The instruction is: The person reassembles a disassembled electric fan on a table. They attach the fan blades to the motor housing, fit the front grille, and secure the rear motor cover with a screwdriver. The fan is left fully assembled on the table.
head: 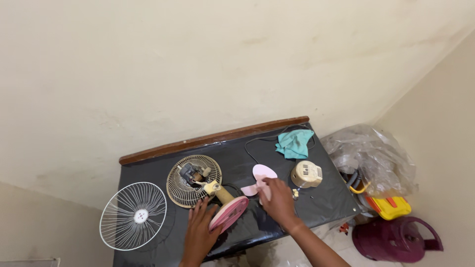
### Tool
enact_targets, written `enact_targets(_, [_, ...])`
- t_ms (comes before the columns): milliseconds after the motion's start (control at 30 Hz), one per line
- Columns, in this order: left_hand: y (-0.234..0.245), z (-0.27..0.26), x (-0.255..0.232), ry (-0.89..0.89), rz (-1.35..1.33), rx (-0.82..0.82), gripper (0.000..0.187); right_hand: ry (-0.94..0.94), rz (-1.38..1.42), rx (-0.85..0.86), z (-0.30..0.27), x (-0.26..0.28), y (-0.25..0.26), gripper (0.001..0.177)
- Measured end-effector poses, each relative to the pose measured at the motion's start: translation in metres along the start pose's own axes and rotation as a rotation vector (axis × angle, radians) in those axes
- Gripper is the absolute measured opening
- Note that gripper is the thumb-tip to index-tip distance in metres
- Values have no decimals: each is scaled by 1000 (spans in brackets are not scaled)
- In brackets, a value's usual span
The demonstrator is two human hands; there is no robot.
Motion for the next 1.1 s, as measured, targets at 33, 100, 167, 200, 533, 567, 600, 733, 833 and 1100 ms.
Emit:
enact_targets(33, [-2,2,2,33,9,46,59,-16,35,85,14,8,-8,33])
enact_targets(100, [-10,1,7,106,21,140,62,-49,103,263,34,23,-29,39])
enact_targets(167, [-10,-2,6,78,6,129,59,-152,198,429,51,32,-54,52])
enact_targets(200, [-10,-3,6,63,-1,120,58,-201,242,512,58,34,-66,58])
enact_targets(533, [-15,-4,11,94,-28,150,54,-191,74,962,97,44,-154,93])
enact_targets(567, [-14,-5,11,99,-44,151,54,-183,84,985,97,44,-161,94])
enact_targets(600, [-14,-6,11,103,-61,152,54,-178,94,1009,96,42,-168,95])
enact_targets(733, [-15,-7,11,99,-89,154,53,-123,42,1038,96,39,-193,104])
enact_targets(833, [-17,-6,12,106,-95,158,52,-89,156,1000,97,39,-201,109])
enact_targets(1100, [-23,-11,19,136,-130,211,51,-130,313,1135,82,50,-204,103])
Point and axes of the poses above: each hand's wrist, its own z-axis towards the middle knuckle, its own y-axis out of the back of the hand, x = y × z, the point moved 7 cm from there along z, towards the middle knuckle, and after that the axes turned 14 degrees about x, right-handed, at the moved point
